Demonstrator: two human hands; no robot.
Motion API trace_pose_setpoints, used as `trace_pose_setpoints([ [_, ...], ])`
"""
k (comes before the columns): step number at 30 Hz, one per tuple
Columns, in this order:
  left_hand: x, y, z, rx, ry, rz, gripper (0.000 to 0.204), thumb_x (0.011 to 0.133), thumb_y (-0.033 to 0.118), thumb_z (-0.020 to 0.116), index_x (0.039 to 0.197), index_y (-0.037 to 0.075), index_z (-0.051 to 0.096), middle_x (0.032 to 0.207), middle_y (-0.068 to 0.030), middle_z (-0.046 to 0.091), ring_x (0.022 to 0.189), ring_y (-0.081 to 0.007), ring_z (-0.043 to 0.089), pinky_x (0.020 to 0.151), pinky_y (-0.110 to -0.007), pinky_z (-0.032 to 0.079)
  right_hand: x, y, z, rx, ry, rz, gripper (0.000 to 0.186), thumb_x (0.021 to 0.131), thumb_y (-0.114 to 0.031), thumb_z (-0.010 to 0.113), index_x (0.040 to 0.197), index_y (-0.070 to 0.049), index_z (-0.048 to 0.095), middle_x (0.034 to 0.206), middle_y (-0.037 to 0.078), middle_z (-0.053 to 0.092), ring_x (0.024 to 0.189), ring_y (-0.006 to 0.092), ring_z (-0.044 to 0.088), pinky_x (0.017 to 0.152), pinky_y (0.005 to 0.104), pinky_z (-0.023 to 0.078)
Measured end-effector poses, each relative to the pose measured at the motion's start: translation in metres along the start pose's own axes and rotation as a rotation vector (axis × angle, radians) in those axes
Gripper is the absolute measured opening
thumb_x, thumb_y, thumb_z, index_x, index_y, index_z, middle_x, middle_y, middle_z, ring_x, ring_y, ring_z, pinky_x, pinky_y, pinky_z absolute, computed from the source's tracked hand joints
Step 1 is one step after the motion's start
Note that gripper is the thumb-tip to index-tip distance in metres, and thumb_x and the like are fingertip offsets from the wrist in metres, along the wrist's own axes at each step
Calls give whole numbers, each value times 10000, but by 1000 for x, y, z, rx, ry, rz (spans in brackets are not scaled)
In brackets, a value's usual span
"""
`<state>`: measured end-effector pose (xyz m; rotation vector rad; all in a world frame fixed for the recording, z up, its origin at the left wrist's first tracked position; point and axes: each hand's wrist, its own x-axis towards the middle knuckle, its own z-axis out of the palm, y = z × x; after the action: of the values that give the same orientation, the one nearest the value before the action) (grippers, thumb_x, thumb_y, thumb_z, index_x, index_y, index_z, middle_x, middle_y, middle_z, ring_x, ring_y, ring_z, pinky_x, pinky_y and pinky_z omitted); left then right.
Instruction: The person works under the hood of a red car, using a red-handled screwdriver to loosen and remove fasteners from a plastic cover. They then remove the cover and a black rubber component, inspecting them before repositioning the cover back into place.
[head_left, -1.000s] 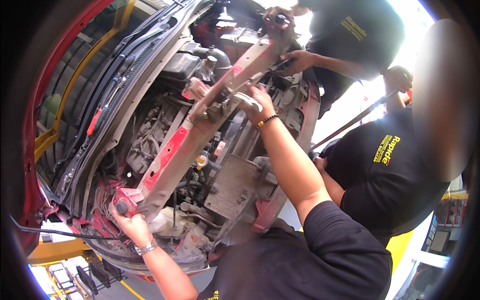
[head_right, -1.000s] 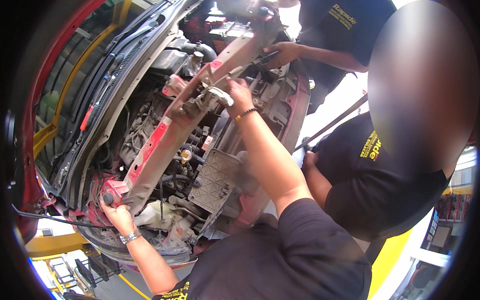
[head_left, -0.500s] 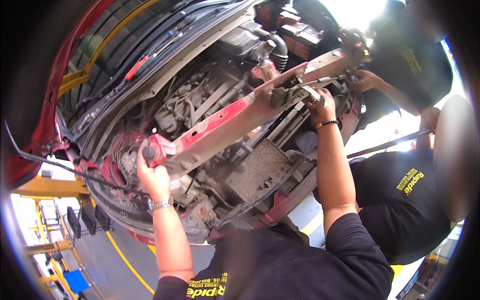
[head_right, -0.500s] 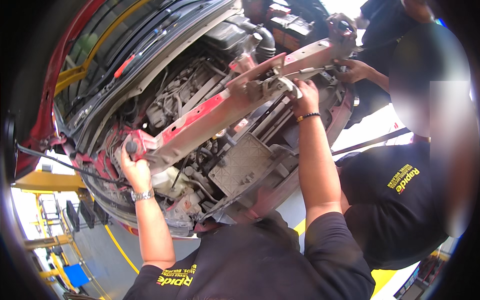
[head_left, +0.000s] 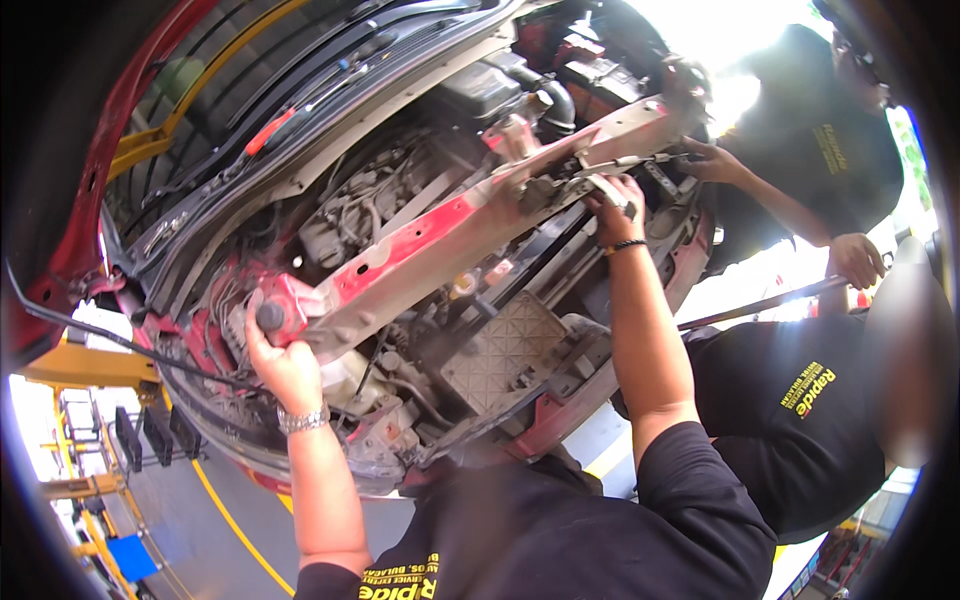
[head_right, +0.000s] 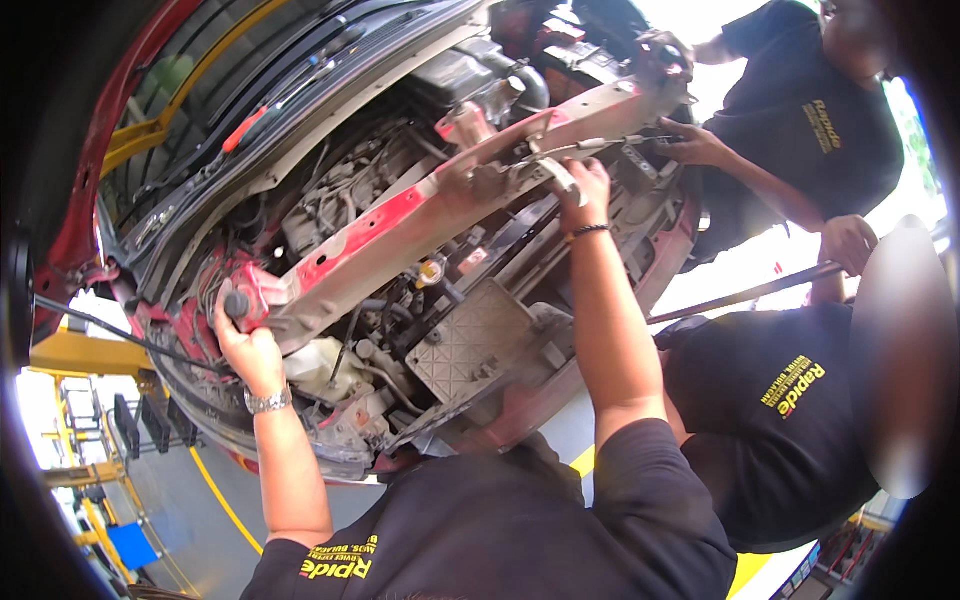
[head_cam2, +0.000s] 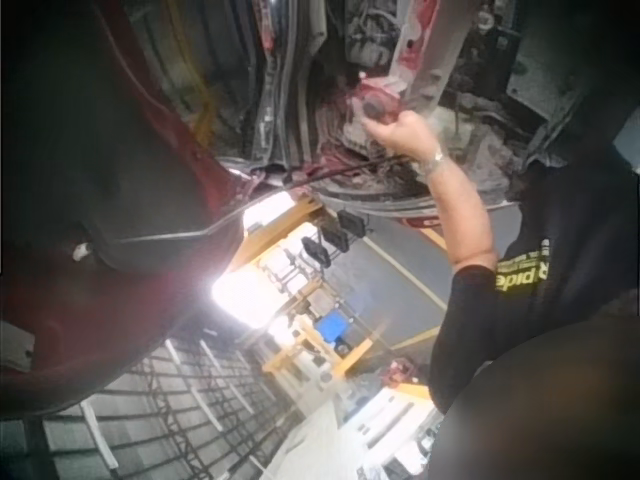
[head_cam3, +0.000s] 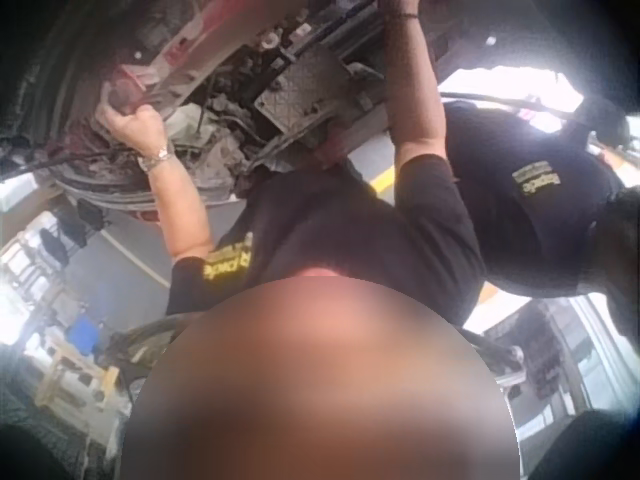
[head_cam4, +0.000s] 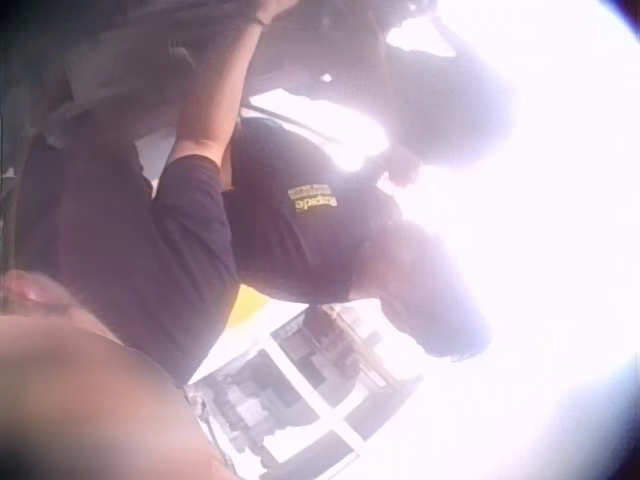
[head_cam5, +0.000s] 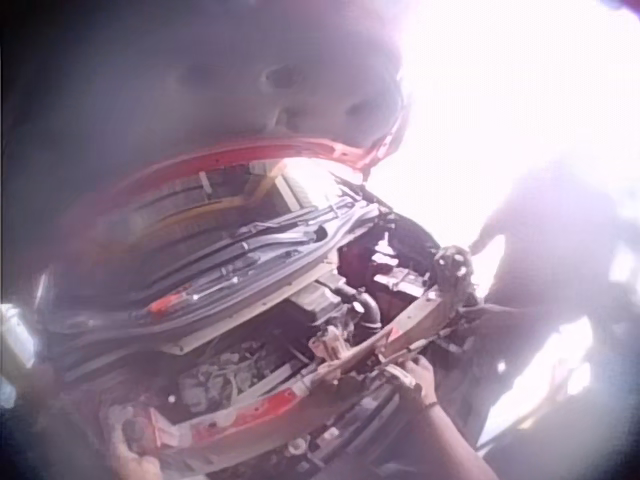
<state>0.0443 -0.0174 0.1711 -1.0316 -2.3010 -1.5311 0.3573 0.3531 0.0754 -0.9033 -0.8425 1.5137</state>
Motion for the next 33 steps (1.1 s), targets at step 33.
trace_pose_setpoints([
  [33, 13, 19, 33, 220, 118, -8, 536, 673, 197, 909, 1095, 58, 609, 1080, -131, 659, 990, -253, 663, 900, -378, 541, -23, -10, 10, 338, 43, 475, 555, 1085, -375, 344, 1509, -28, 435, 1568, 189, 453, 1410, 416, 481, 1194, 577, 351],
])
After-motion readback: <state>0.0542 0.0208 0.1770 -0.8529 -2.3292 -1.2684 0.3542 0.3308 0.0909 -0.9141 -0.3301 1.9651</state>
